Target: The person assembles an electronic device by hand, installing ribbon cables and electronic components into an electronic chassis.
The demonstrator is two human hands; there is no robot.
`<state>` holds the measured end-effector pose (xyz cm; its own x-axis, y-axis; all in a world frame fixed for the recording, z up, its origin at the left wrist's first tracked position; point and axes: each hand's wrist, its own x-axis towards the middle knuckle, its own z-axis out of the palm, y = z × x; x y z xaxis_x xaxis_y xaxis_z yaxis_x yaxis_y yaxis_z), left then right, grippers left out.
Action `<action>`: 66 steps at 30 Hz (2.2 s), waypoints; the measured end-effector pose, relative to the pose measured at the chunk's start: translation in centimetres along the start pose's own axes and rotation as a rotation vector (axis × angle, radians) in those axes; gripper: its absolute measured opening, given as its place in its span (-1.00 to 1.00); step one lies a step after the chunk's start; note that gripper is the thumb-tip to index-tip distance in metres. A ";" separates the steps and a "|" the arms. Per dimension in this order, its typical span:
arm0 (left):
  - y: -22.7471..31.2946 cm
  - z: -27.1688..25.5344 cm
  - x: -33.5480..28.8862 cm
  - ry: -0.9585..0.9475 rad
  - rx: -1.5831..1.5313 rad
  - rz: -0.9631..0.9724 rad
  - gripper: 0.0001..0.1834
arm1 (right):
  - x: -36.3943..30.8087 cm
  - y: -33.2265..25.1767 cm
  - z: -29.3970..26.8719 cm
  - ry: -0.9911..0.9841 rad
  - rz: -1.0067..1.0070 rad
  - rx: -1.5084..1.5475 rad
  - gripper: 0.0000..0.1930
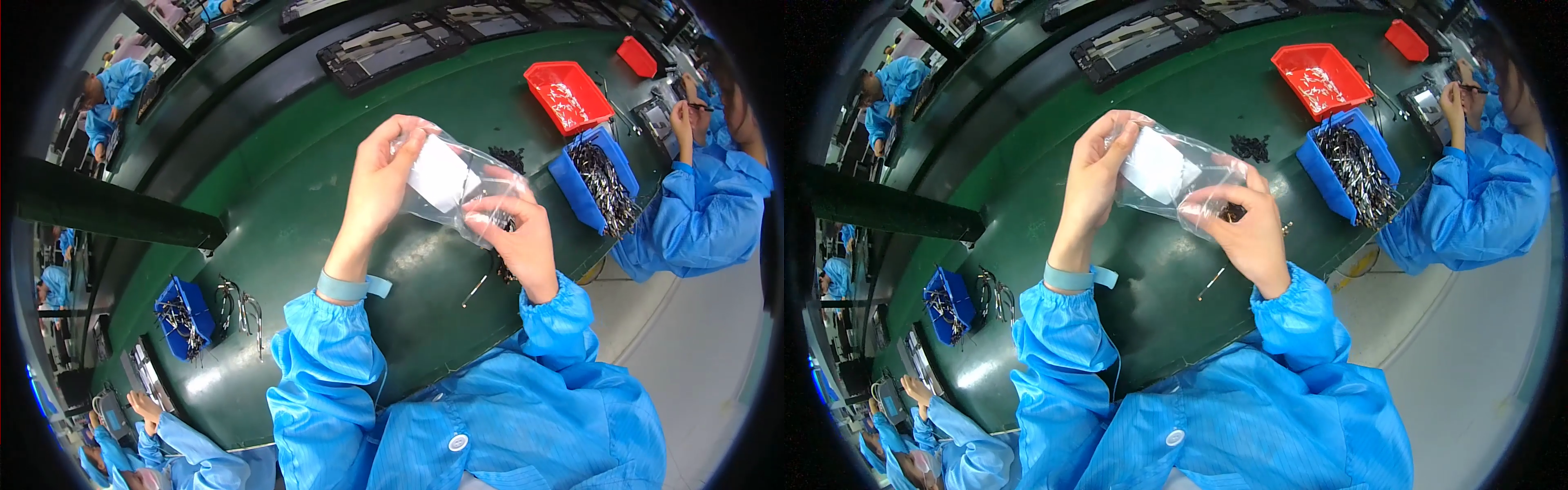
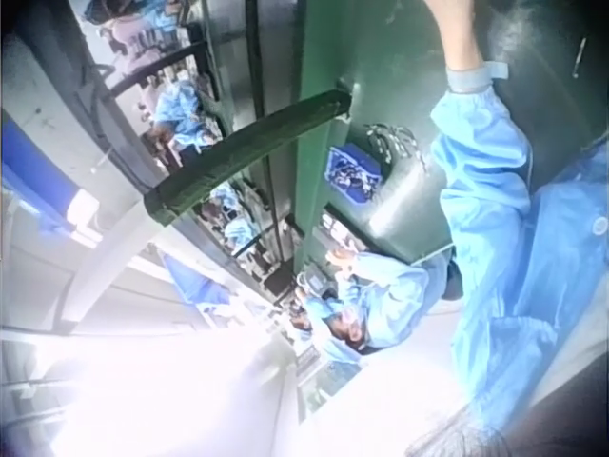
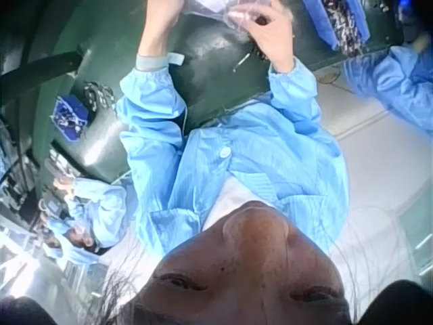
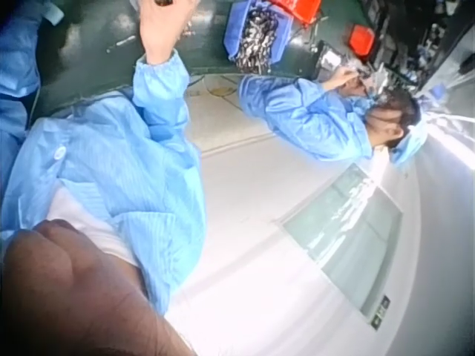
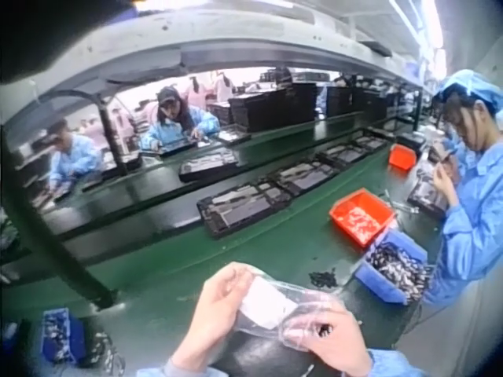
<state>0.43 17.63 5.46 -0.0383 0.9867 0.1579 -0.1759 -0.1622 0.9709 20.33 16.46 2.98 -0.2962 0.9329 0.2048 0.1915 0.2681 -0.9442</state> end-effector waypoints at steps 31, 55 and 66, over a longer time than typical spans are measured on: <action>1.3 -2.0 -3.3 -0.045 0.101 -0.022 -0.79 | -6.2 -3.9 -4.7 0.044 0.166 0.038 -0.34; -1.9 -5.3 3.7 0.577 1.130 -0.070 -0.25 | 25.1 1.1 -15.3 0.009 -0.750 -1.135 -0.59; -4.2 -11.0 9.4 1.029 0.827 -0.041 -0.50 | 32.0 13.4 8.3 0.040 0.011 -0.602 -0.36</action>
<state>-10.02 27.44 0.91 -0.8371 0.4730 0.2748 0.4396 0.2828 0.8525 5.63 47.89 -5.30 -0.2582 0.9415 0.2166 0.6938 0.3367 -0.6366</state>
